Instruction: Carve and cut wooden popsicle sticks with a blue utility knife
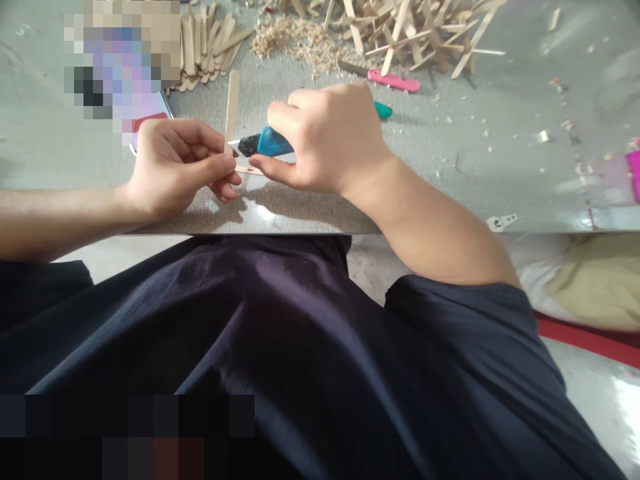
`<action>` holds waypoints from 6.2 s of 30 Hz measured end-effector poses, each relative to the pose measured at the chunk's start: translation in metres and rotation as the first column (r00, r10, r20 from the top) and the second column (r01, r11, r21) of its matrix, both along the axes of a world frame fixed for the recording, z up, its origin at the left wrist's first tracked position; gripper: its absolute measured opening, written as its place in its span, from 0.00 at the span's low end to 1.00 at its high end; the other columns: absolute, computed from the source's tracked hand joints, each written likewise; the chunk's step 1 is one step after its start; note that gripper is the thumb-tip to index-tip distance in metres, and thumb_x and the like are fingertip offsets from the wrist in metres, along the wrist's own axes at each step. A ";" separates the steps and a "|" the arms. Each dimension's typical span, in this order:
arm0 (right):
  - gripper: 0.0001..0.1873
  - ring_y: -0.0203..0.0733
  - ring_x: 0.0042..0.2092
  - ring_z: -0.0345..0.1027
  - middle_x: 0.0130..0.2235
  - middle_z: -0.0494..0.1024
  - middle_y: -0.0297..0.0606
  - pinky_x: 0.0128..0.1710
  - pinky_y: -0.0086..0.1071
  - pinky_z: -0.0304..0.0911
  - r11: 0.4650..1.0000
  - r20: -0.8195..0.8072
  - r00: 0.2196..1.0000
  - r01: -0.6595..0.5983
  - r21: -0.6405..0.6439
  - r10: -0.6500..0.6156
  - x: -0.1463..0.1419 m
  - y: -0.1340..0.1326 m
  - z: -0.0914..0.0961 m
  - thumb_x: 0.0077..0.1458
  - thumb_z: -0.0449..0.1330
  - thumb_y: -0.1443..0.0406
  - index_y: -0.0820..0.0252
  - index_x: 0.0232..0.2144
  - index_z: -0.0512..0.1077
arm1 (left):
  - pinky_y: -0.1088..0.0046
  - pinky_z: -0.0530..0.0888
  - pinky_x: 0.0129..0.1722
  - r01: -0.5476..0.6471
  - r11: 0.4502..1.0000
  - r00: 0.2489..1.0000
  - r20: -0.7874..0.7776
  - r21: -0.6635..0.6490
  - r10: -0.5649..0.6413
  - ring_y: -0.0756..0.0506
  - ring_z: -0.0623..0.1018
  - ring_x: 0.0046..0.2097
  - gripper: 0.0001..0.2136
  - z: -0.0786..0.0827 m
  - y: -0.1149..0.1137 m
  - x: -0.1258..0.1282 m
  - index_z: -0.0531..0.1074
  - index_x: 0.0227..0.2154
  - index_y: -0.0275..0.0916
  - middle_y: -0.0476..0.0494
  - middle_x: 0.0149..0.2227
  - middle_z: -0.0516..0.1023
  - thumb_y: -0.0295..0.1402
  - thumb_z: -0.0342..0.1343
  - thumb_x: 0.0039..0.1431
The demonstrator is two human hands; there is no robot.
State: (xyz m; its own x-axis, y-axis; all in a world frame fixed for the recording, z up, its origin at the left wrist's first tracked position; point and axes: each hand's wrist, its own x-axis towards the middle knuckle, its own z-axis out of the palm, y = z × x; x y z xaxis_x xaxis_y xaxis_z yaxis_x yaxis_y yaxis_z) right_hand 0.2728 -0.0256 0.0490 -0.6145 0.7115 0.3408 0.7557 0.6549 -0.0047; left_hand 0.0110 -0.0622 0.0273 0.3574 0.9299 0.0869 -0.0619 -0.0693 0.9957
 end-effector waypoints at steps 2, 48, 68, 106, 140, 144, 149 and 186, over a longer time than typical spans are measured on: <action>0.42 0.52 0.36 0.74 0.36 0.81 0.47 0.35 0.41 0.57 1.000 0.039 0.999 0.024 0.003 -0.024 -0.001 0.000 0.000 0.70 0.51 0.27 0.57 0.40 0.78 | 0.73 0.82 0.24 0.014 1.000 1.000 -0.008 0.000 -0.014 0.47 0.86 0.25 0.17 -0.002 0.002 -0.001 0.76 0.33 0.40 0.49 0.28 0.86 0.40 0.80 0.63; 0.41 0.57 0.43 0.80 0.35 0.81 0.44 0.41 0.44 0.65 0.993 -0.030 0.998 0.045 -0.108 -0.049 -0.009 -0.005 0.000 0.70 0.53 0.26 0.57 0.36 0.75 | 0.72 0.76 0.26 -0.072 0.992 0.991 -0.124 -0.108 0.058 0.51 0.78 0.22 0.11 0.014 -0.002 0.001 0.75 0.31 0.38 0.50 0.26 0.83 0.26 0.71 0.66; 0.41 0.48 0.33 0.66 0.29 0.72 0.42 0.36 0.44 0.51 0.991 -0.051 0.991 0.122 -0.055 -0.124 -0.010 -0.001 0.005 0.67 0.43 0.24 0.51 0.30 0.62 | 0.73 0.75 0.23 -0.032 0.990 0.996 -0.086 -0.135 0.020 0.50 0.80 0.22 0.07 0.015 -0.004 0.002 0.78 0.31 0.38 0.49 0.26 0.83 0.27 0.69 0.63; 0.37 0.47 0.31 0.60 0.27 0.66 0.37 0.38 0.44 0.53 0.967 -0.150 0.987 0.021 -0.253 -0.061 -0.016 -0.016 0.012 0.68 0.44 0.28 0.50 0.29 0.58 | 0.66 0.77 0.28 -0.015 0.997 1.000 0.001 -0.075 0.015 0.48 0.79 0.29 0.11 0.006 -0.005 -0.001 0.79 0.33 0.47 0.50 0.27 0.83 0.42 0.75 0.65; 0.32 0.50 0.34 0.67 0.28 0.70 0.38 0.38 0.43 0.56 0.968 -0.175 0.985 -0.045 -0.249 0.001 -0.008 -0.009 0.006 0.72 0.55 0.33 0.51 0.31 0.68 | 0.71 0.80 0.24 0.087 0.993 0.991 0.094 0.075 -0.094 0.48 0.82 0.25 0.27 -0.011 0.008 -0.002 0.75 0.36 0.40 0.51 0.26 0.80 0.57 0.81 0.59; 0.33 0.49 0.33 0.66 0.26 0.70 0.38 0.37 0.43 0.57 0.971 -0.186 0.983 -0.045 -0.234 0.001 -0.008 -0.009 0.005 0.72 0.57 0.33 0.51 0.30 0.68 | 0.72 0.80 0.24 0.079 0.995 0.993 0.088 0.058 -0.084 0.49 0.82 0.25 0.26 -0.011 0.009 -0.002 0.76 0.35 0.41 0.51 0.27 0.81 0.56 0.81 0.58; 0.34 0.48 0.33 0.66 0.26 0.70 0.38 0.37 0.43 0.58 0.968 -0.178 0.984 -0.051 -0.246 0.006 -0.008 -0.007 0.006 0.72 0.59 0.33 0.52 0.29 0.66 | 0.73 0.80 0.23 0.101 0.990 0.986 0.124 0.095 -0.113 0.50 0.82 0.26 0.25 -0.014 0.011 -0.005 0.76 0.35 0.41 0.51 0.28 0.82 0.54 0.81 0.60; 0.35 0.46 0.29 0.53 0.23 0.59 0.34 0.35 0.45 0.47 0.921 -0.213 0.976 -0.119 -0.372 0.040 -0.014 -0.013 0.010 0.68 0.57 0.34 0.51 0.26 0.51 | 0.72 0.74 0.17 0.272 0.961 0.955 0.106 0.053 -0.277 0.50 0.76 0.21 0.23 -0.009 0.015 -0.009 0.76 0.31 0.43 0.50 0.24 0.80 0.52 0.81 0.60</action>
State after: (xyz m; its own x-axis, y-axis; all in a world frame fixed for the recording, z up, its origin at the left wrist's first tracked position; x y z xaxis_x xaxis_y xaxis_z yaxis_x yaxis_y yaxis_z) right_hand 0.2583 -0.0382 0.0595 -0.6230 0.7625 0.1744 0.6588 0.6317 -0.4085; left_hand 0.0019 -0.0470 0.0181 0.5845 0.7927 0.1733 -0.1941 -0.0708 0.9784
